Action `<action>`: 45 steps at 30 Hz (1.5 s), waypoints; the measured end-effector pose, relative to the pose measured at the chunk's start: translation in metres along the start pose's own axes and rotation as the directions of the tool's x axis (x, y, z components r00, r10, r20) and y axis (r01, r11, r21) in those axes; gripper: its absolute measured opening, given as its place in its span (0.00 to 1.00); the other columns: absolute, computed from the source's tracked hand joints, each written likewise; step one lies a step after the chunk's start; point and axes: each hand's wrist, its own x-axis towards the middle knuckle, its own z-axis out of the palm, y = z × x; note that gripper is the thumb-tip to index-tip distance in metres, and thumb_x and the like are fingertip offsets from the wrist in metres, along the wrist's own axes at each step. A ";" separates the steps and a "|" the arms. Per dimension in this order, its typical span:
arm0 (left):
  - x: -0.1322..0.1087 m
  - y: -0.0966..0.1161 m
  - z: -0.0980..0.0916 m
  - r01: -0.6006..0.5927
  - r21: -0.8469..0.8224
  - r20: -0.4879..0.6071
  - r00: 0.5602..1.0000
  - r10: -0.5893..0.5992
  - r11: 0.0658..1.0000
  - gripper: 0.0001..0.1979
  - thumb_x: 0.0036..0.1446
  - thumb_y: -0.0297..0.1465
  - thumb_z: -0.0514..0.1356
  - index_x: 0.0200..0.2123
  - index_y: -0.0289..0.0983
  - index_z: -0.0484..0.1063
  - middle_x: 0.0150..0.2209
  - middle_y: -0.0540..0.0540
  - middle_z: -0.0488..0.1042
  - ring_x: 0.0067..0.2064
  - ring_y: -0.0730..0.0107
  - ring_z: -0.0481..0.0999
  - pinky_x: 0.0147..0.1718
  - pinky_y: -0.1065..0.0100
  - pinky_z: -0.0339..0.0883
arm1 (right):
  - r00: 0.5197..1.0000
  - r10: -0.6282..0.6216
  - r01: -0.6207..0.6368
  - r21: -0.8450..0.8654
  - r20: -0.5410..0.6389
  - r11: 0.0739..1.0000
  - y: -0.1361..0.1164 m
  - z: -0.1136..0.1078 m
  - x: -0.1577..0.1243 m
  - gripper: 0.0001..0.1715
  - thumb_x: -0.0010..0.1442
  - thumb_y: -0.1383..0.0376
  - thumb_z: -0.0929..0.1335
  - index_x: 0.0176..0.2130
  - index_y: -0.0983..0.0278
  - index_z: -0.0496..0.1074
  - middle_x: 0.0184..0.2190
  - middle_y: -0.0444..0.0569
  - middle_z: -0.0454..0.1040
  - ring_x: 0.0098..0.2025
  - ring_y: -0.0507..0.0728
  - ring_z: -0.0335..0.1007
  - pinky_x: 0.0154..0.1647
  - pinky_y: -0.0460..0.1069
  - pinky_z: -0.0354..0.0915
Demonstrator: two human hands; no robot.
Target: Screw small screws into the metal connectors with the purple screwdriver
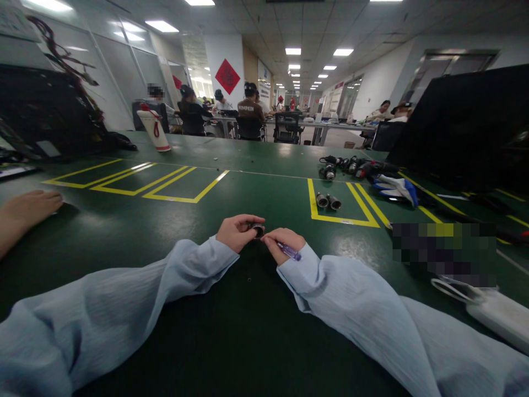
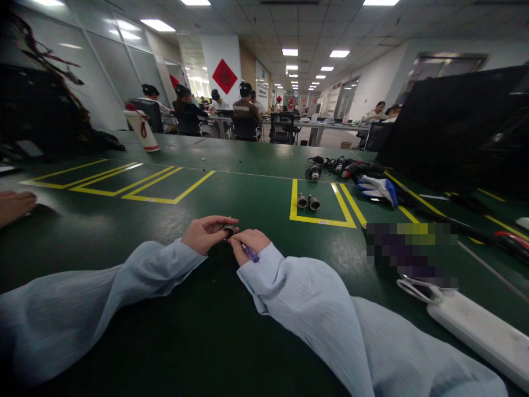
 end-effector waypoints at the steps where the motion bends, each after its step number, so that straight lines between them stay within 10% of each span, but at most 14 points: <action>1: 0.000 0.001 0.000 0.000 -0.006 0.009 1.000 0.000 1.000 0.15 0.35 0.25 0.61 0.33 0.30 0.72 0.30 0.44 0.77 0.34 0.63 0.77 0.40 0.62 0.70 | 1.000 0.004 -0.004 0.003 0.000 1.000 0.000 0.000 0.000 0.09 0.53 0.71 0.63 0.27 0.63 0.72 0.26 0.48 0.74 0.31 0.52 0.70 0.34 0.47 0.64; 21: -0.008 0.008 0.001 -0.161 0.065 0.044 0.986 0.158 0.985 0.17 0.36 0.24 0.60 0.35 0.29 0.71 0.38 0.39 0.75 0.40 0.64 0.75 0.45 0.63 0.67 | 0.998 0.046 -0.045 0.018 -0.033 0.999 0.007 0.004 -0.002 0.10 0.52 0.69 0.63 0.27 0.63 0.73 0.26 0.48 0.75 0.30 0.53 0.70 0.35 0.48 0.64; 45: -0.004 0.007 -0.001 -0.006 -0.087 0.021 1.000 0.008 0.996 0.16 0.34 0.22 0.61 0.32 0.30 0.73 0.32 0.44 0.77 0.37 0.62 0.76 0.45 0.61 0.68 | 0.980 0.196 -0.195 0.257 0.026 0.946 0.004 0.002 -0.002 0.10 0.53 0.65 0.63 0.29 0.64 0.74 0.26 0.48 0.73 0.29 0.52 0.70 0.30 0.46 0.66</action>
